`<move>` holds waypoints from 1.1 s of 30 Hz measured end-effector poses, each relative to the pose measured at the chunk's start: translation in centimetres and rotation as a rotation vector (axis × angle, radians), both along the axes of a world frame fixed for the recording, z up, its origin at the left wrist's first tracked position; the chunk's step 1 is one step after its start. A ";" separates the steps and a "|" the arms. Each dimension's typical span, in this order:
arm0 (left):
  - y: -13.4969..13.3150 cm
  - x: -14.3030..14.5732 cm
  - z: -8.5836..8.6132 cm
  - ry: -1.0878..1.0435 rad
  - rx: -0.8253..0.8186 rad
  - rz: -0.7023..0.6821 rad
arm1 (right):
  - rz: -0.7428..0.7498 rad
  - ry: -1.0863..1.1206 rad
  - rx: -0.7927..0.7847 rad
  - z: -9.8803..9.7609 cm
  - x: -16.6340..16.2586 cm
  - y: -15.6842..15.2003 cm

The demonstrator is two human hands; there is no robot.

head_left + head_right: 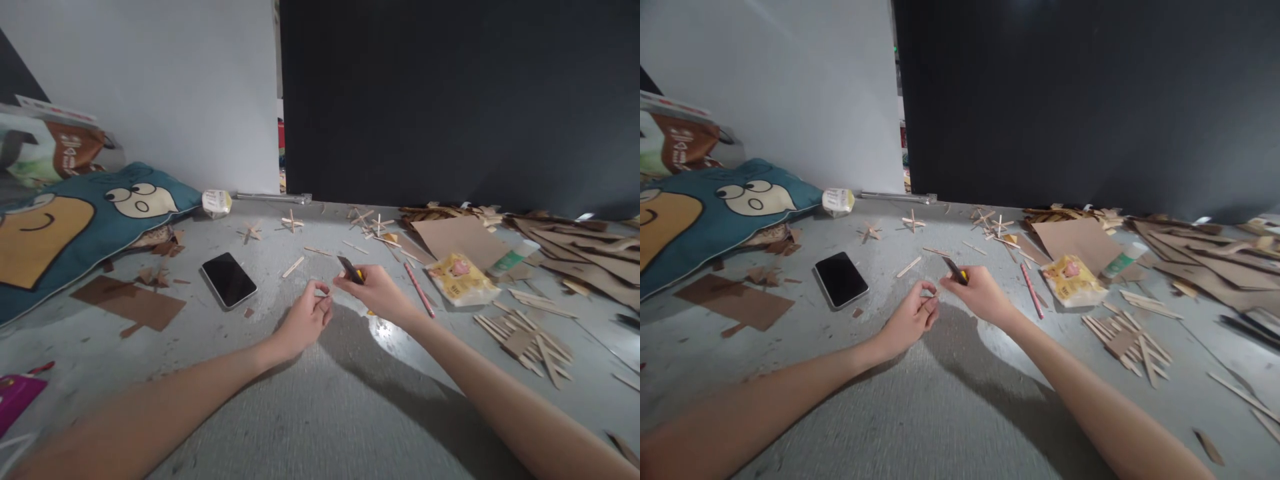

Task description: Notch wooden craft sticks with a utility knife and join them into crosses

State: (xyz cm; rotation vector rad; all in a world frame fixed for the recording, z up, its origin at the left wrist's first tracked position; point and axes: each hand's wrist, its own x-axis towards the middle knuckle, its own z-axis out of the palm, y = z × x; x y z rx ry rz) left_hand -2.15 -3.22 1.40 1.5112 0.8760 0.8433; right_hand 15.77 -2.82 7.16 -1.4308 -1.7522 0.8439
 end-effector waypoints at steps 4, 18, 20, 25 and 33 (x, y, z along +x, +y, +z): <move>-0.2 0.0 0.3 -0.011 -0.029 -0.002 | 0.029 0.038 -0.008 -0.4 -0.3 0.0; -0.5 0.1 0.6 -0.103 -0.083 0.022 | 0.270 0.041 -0.122 1.1 0.0 -0.5; -0.5 0.0 0.5 -0.102 -0.058 0.013 | 0.304 0.037 -0.122 1.3 0.2 -0.4; -0.4 0.0 0.4 -0.156 -0.016 0.028 | 0.239 -0.092 -0.019 0.9 0.9 -0.2; -0.6 0.0 0.9 -0.232 0.009 0.063 | 0.131 -0.400 0.784 -4.3 1.1 0.1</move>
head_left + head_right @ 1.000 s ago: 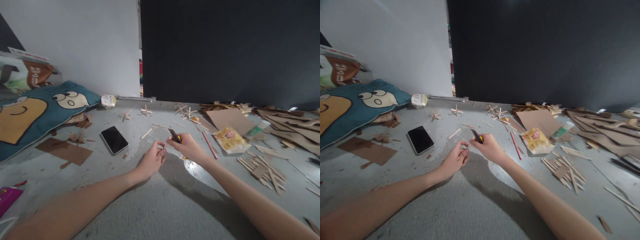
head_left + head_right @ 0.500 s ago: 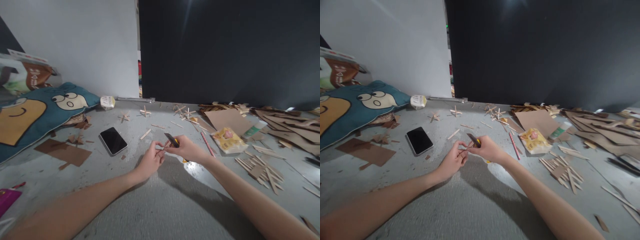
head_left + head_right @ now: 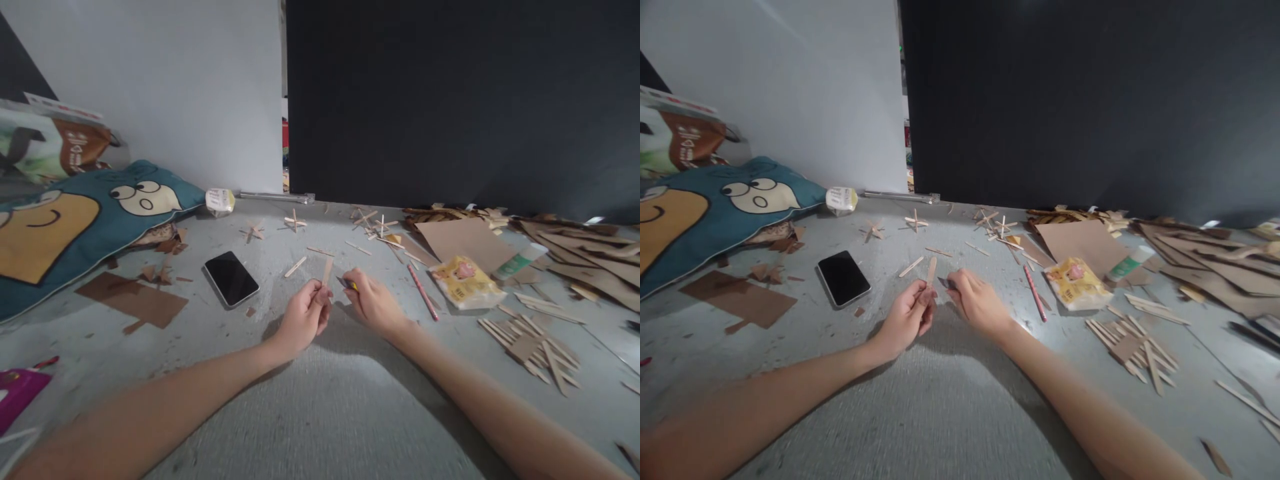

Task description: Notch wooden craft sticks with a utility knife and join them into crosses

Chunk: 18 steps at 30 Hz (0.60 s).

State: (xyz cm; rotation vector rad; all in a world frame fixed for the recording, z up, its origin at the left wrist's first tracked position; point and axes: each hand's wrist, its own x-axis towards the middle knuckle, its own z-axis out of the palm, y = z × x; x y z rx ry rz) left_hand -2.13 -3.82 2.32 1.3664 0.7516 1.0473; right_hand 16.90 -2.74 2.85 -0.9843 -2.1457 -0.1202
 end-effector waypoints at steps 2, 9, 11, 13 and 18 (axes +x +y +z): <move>0.0 0.0 0.0 0.003 0.023 0.011 | 0.015 -0.048 0.130 -0.8 0.0 0.0; -0.1 -0.1 0.0 0.045 0.072 0.026 | 0.002 -0.088 0.211 -0.8 -0.1 -0.8; -0.2 -0.1 0.0 0.058 0.079 0.030 | 0.004 -0.096 0.210 -0.8 -0.1 -0.8; -0.2 -0.1 0.1 0.064 0.078 0.033 | 0.006 -0.090 0.213 -0.9 -0.1 -0.8; -0.3 -0.1 0.3 0.104 0.101 0.063 | 0.001 -0.087 0.190 -1.0 0.0 -0.7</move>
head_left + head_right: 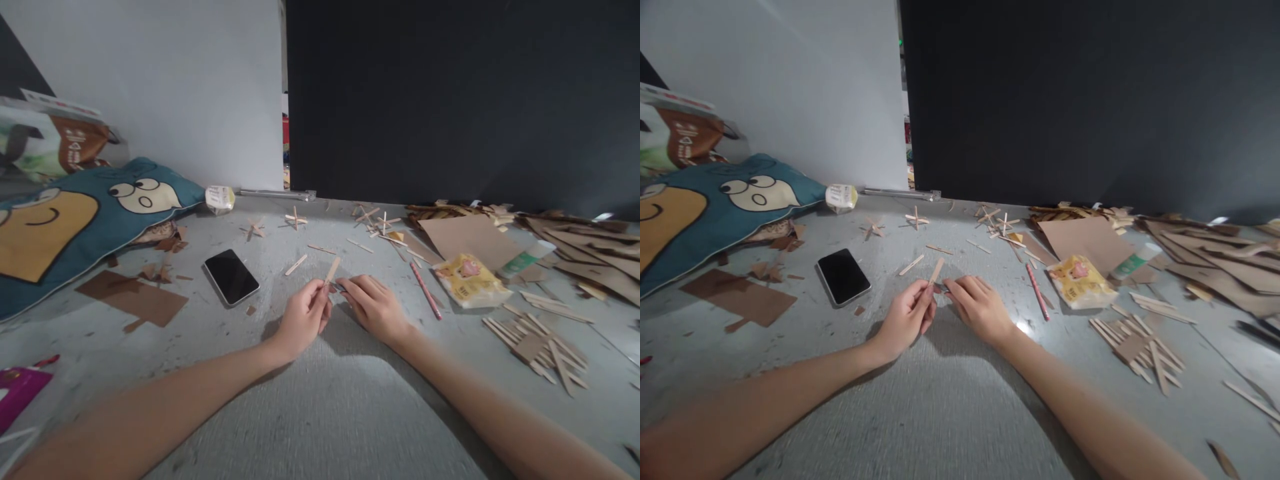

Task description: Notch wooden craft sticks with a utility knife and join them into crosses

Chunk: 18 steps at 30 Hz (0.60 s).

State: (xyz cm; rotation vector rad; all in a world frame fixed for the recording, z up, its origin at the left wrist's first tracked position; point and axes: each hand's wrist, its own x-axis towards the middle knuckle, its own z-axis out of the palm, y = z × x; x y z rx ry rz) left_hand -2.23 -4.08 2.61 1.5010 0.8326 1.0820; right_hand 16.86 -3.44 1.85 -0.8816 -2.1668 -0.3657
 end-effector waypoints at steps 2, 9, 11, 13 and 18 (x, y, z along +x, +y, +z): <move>0.0 0.0 0.0 0.016 0.003 0.010 | -0.020 -0.009 -0.015 0.0 0.0 0.0; 0.1 -0.1 -0.3 0.007 -0.005 -0.006 | -0.018 -0.028 -0.013 -0.1 0.0 -0.1; 0.0 -0.1 -0.3 -0.002 -0.019 -0.024 | -0.003 -0.018 0.001 0.0 0.0 -0.1; 0.0 -0.2 -0.3 -0.012 -0.042 -0.039 | 0.015 -0.003 0.003 0.0 -0.1 -0.1; 0.1 -0.2 -0.4 -0.059 -0.084 -0.063 | 0.022 0.002 -0.002 0.0 0.0 -0.1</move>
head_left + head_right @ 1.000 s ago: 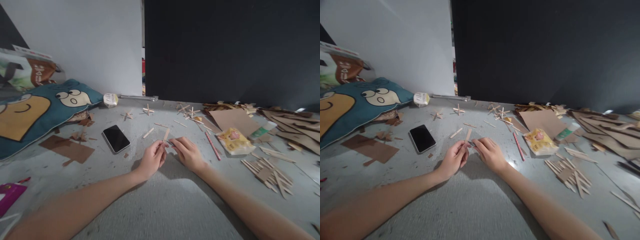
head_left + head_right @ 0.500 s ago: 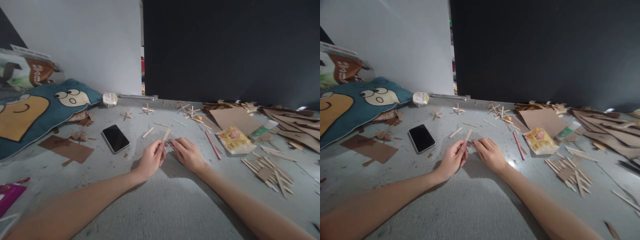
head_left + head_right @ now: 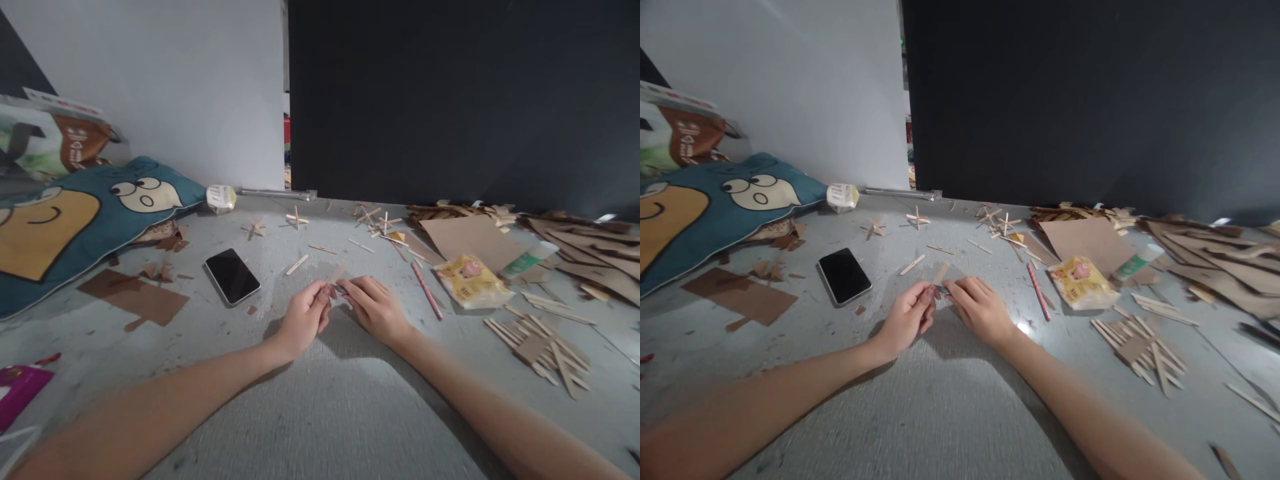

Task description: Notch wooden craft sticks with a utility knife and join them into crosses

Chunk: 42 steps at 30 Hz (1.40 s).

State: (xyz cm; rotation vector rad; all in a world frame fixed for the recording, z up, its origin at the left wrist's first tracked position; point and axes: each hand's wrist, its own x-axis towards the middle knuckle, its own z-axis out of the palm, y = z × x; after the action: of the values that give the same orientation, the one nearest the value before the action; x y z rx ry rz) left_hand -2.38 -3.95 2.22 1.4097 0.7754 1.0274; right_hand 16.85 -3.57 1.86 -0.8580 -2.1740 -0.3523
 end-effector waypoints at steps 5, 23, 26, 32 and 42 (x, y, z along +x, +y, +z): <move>0.1 0.1 -0.1 -0.020 -0.024 -0.019 | 0.001 -0.003 -0.039 -0.1 0.1 0.0; 0.0 0.1 0.2 -0.091 -0.128 -0.120 | 0.066 0.058 -0.042 -0.3 0.3 0.0; -0.1 0.1 0.3 -0.080 -0.120 -0.125 | 0.066 0.063 -0.068 -0.5 0.3 0.0; 0.0 0.2 0.2 -0.108 -0.120 -0.156 | 0.098 0.071 -0.069 -0.6 0.5 0.1; 0.3 0.2 0.4 -0.170 -0.137 -0.241 | 0.145 0.072 -0.084 -0.4 0.6 0.2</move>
State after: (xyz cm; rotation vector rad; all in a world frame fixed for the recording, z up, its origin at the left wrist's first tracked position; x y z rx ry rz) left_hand -2.19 -3.65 2.63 1.2459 0.5270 0.8766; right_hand 17.42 -3.42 1.49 -0.7413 -2.1817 -0.1574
